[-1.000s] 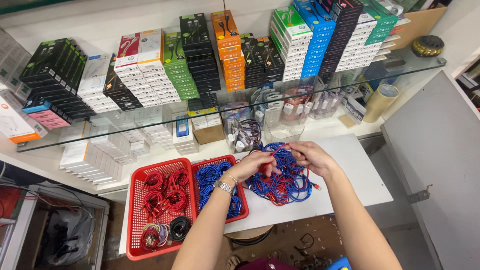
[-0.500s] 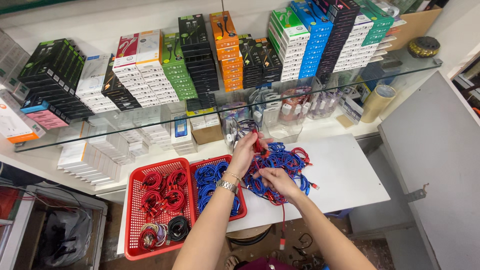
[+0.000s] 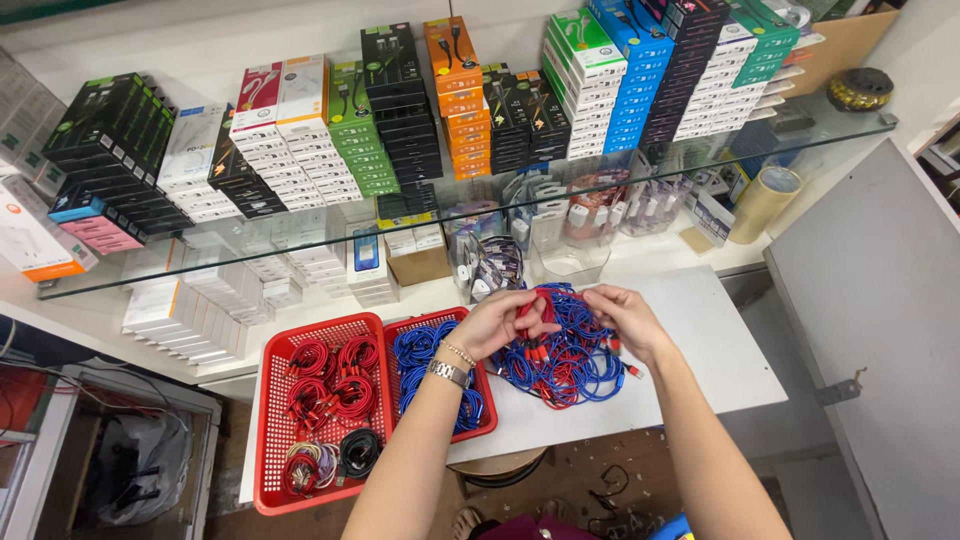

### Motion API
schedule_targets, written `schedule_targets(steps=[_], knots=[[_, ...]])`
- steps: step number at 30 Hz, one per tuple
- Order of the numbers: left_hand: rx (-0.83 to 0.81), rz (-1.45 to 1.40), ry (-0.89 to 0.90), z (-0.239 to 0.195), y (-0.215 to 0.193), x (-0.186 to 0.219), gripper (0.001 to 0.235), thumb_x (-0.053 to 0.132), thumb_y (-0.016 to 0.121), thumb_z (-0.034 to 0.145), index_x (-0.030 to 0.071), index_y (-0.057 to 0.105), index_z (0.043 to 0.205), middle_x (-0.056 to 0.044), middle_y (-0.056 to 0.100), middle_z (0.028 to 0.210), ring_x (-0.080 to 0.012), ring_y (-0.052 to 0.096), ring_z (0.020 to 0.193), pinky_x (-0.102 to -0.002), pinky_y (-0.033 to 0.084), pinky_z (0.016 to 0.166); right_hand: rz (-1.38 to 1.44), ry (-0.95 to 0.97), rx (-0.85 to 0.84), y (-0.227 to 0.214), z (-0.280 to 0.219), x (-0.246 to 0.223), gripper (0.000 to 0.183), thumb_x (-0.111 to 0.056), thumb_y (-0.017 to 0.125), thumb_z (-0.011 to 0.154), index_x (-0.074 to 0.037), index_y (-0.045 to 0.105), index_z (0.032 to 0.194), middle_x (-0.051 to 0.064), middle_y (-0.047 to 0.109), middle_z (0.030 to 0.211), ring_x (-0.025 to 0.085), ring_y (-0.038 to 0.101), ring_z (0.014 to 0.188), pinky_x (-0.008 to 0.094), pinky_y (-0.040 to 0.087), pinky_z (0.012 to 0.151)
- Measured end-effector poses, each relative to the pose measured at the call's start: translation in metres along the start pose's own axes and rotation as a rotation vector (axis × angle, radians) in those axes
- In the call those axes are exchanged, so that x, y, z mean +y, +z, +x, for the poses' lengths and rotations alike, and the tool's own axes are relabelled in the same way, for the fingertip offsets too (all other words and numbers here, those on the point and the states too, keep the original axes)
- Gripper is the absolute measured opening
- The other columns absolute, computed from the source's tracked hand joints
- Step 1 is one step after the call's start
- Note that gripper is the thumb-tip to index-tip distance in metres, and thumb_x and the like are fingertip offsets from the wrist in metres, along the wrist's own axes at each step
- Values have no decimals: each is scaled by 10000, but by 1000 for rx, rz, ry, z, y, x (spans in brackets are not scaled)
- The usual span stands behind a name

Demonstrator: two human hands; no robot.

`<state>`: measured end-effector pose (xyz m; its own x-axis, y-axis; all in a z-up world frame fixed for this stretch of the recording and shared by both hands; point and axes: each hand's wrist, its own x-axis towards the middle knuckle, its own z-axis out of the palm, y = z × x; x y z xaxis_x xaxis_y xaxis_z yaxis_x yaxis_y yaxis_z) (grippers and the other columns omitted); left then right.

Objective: The person sorts tangled red and blue cables on a white table, separating them by color and coiling them into two red baskets. The person handles the cables by hand, repeatedly picking up, untangling, and placing them into the appropriate basket.

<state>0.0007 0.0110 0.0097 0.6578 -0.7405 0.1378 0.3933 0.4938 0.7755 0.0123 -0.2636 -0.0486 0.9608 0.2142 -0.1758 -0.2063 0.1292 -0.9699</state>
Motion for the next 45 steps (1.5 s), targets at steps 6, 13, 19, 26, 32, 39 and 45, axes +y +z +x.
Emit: schedule_targets(steps=[6, 13, 19, 26, 32, 39, 45], knots=[[358, 38, 135, 21, -7, -12, 293, 262, 471, 1113, -2, 573, 1038, 14, 474, 723, -169, 628, 832, -404, 535, 1073, 299, 190, 112, 63, -5, 72, 185, -207, 646, 982, -44, 724, 1020, 13, 704, 825, 90, 579, 686, 218, 450, 598], [770, 610, 217, 27, -13, -24, 359, 355, 422, 1078, 33, 579, 1072, -64, 686, 890, -162, 659, 797, -319, 523, 679, 582, 152, 164, 134, -37, 32, 194, -92, 595, 999, -37, 566, 1183, 105, 705, 969, 153, 642, 836, 282, 537, 766], [774, 591, 92, 21, -20, -27, 386, 371, 412, 1069, 78, 658, 1125, -147, 668, 897, -151, 660, 737, -301, 549, 678, 413, -48, 3, 136, -44, -1, 290, -104, 532, 946, -8, 588, 1214, 99, 725, 1054, 163, 701, 969, 296, 572, 875], [509, 802, -59, 13, -42, -34, 343, 274, 395, 1033, 17, 607, 952, -108, 639, 748, -159, 598, 541, -315, 494, 555, -199, -229, 209, 107, -28, -3, 334, -163, 701, 992, 15, 611, 1260, 144, 626, 1084, 182, 582, 977, 331, 509, 852], [366, 476, -181, 12, -44, -31, 317, 270, 446, 1049, 11, 595, 943, -104, 656, 728, -153, 587, 529, -303, 472, 536, -42, -35, 0, 92, -27, -11, 436, -194, 655, 933, -109, 547, 1346, 5, 651, 1142, 86, 632, 991, 266, 522, 902], [448, 701, 80, 10, -33, -47, 358, 126, 692, 966, 18, 573, 1286, -129, 699, 1186, -117, 677, 1011, -259, 549, 834, 287, 31, 76, 79, -12, 3, 343, -198, 674, 969, 3, 609, 1240, 32, 705, 1096, 107, 664, 999, 274, 536, 876], [640, 707, -132, 11, -31, -64, 486, 117, 476, 978, 113, 391, 1456, -166, 576, 1326, -273, 630, 885, -328, 587, 714, -715, -461, 435, 108, -43, -20, 207, -162, 726, 929, -51, 666, 1093, 98, 625, 1078, 238, 670, 923, 352, 544, 802]])
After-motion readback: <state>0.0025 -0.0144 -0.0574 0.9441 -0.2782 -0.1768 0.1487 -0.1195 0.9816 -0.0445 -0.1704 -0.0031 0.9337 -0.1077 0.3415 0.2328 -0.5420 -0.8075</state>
